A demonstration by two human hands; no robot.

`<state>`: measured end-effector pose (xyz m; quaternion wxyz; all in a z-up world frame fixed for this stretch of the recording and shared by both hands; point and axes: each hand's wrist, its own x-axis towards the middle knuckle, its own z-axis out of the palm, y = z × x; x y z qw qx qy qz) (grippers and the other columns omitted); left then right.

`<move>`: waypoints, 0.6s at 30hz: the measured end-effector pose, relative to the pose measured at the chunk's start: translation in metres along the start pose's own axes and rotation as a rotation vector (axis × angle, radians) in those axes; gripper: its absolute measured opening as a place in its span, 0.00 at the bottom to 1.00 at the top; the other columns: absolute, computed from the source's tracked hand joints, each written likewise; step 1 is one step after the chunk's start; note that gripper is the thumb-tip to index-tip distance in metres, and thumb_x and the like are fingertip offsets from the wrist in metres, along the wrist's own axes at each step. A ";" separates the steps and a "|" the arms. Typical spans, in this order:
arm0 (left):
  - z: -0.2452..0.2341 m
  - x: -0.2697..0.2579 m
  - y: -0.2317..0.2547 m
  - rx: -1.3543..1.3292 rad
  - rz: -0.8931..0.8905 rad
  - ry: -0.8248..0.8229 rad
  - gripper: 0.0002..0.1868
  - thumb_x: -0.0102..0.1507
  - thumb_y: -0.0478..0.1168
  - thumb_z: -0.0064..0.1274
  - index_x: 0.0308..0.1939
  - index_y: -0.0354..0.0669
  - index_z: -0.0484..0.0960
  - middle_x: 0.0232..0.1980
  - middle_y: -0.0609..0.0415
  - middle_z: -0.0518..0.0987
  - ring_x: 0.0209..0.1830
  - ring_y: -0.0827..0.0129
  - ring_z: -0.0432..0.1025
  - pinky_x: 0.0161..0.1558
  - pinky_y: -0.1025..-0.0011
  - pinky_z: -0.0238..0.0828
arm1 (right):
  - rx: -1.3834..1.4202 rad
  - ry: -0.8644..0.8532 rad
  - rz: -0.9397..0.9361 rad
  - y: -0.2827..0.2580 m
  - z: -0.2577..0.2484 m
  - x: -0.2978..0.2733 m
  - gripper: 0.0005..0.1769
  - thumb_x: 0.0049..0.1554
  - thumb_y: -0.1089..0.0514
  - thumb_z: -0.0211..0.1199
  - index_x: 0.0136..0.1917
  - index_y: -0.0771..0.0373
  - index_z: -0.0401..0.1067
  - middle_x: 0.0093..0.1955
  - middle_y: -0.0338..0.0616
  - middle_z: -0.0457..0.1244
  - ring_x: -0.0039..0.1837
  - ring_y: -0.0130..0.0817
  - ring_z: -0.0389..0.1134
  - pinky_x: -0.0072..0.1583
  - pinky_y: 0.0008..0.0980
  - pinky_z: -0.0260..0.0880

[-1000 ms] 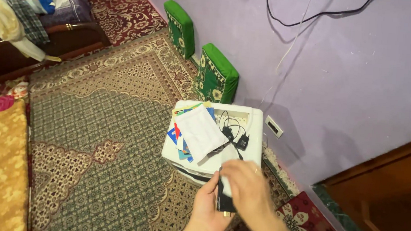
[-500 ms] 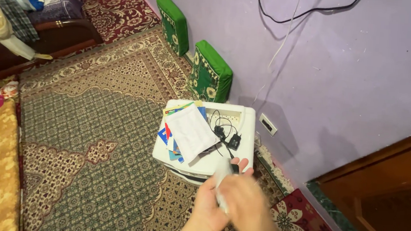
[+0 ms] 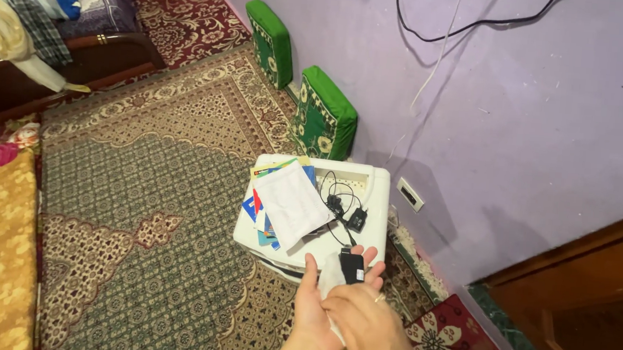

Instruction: Clean a whiteboard, a curtain, and electronic cables using a wipe.

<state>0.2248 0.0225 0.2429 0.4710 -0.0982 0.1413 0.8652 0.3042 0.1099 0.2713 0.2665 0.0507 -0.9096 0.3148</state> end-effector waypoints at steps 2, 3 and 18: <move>0.006 -0.004 0.001 -0.080 -0.077 0.063 0.45 0.65 0.72 0.25 0.66 0.37 0.71 0.68 0.44 0.75 0.67 0.53 0.71 0.67 0.56 0.64 | -0.048 0.025 -0.098 0.013 0.001 0.002 0.11 0.47 0.68 0.62 0.46 0.64 0.75 0.51 0.46 0.68 0.55 0.46 0.70 0.58 0.41 0.70; 0.000 -0.003 -0.001 -0.078 -0.078 0.066 0.45 0.65 0.72 0.25 0.66 0.37 0.71 0.68 0.44 0.75 0.67 0.53 0.71 0.67 0.56 0.64 | -0.046 0.026 -0.095 0.018 0.001 0.008 0.11 0.47 0.68 0.62 0.46 0.64 0.75 0.51 0.46 0.68 0.55 0.46 0.70 0.58 0.41 0.70; -0.002 -0.005 -0.006 0.019 -0.106 0.180 0.36 0.66 0.64 0.36 0.65 0.42 0.75 0.58 0.49 0.82 0.58 0.62 0.76 0.60 0.62 0.70 | -0.212 0.135 -0.072 0.013 -0.012 0.035 0.11 0.49 0.68 0.61 0.48 0.66 0.76 0.50 0.47 0.68 0.53 0.49 0.68 0.56 0.42 0.70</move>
